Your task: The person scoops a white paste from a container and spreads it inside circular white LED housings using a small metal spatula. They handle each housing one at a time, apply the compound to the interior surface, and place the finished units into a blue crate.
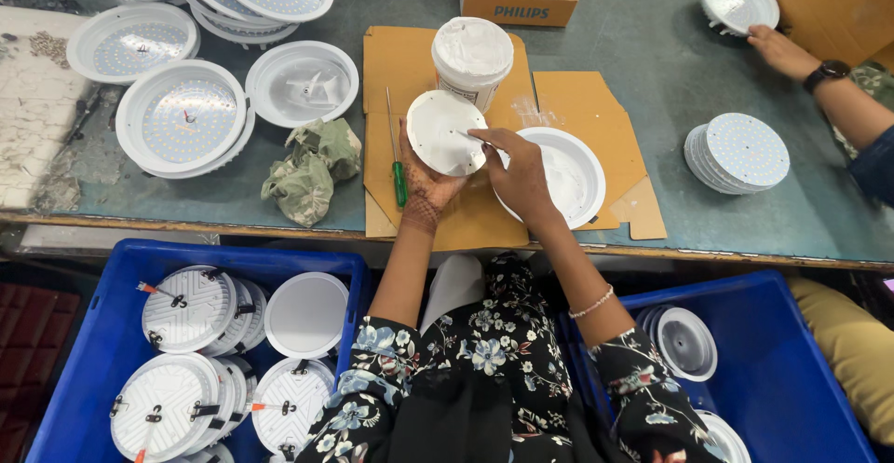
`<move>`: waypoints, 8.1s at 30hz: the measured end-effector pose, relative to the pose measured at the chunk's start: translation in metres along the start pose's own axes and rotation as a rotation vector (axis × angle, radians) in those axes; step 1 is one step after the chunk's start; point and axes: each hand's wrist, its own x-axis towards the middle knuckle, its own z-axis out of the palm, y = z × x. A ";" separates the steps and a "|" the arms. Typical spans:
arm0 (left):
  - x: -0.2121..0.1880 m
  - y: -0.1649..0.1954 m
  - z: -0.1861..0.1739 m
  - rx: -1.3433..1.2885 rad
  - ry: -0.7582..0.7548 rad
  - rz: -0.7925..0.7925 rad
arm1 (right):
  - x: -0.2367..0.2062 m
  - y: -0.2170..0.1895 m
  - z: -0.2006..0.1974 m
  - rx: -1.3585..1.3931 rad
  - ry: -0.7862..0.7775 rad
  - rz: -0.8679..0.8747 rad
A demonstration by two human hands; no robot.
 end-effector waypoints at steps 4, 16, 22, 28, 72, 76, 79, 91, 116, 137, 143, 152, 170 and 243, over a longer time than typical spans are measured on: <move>0.002 0.001 0.000 -0.118 -0.073 -0.056 | -0.008 -0.006 0.015 -0.167 0.031 -0.199; 0.000 0.003 0.004 -0.031 -0.051 -0.032 | 0.001 0.016 -0.014 -0.028 -0.099 0.004; 0.001 0.004 -0.002 0.029 -0.106 -0.030 | 0.028 0.038 -0.010 -0.018 0.054 -0.020; 0.001 0.001 -0.005 0.005 -0.066 -0.068 | 0.050 0.025 0.028 -0.069 0.187 -0.168; 0.013 -0.216 0.031 2.807 -0.289 0.138 | -0.138 0.245 -0.204 0.651 0.724 0.367; 0.020 -0.211 0.025 2.850 -0.325 0.182 | -0.138 0.249 -0.206 0.679 0.712 0.365; 0.004 -0.195 0.030 2.714 -0.035 0.407 | -0.135 0.249 -0.210 0.685 0.716 0.389; -0.011 -0.206 0.033 1.554 0.191 0.227 | -0.131 0.259 -0.220 0.707 0.700 0.427; 0.092 -0.343 0.160 1.569 -0.906 0.223 | -0.138 0.271 -0.215 0.551 0.677 0.452; -0.221 -0.249 0.259 1.910 -1.677 0.406 | -0.138 0.249 -0.186 0.553 0.700 0.442; -0.220 -0.231 0.259 1.759 -1.570 0.224 | -0.138 0.258 -0.179 0.503 0.736 0.421; -0.103 -0.193 0.128 1.631 -0.763 -0.209 | -0.133 0.244 -0.210 0.553 0.695 0.443; -0.036 -0.208 -0.041 1.760 -0.284 0.105 | -0.539 0.306 -0.314 1.021 1.560 1.030; -0.011 -0.028 -0.014 0.461 0.076 -0.021 | 0.187 -0.005 -0.037 -0.337 -0.408 -0.145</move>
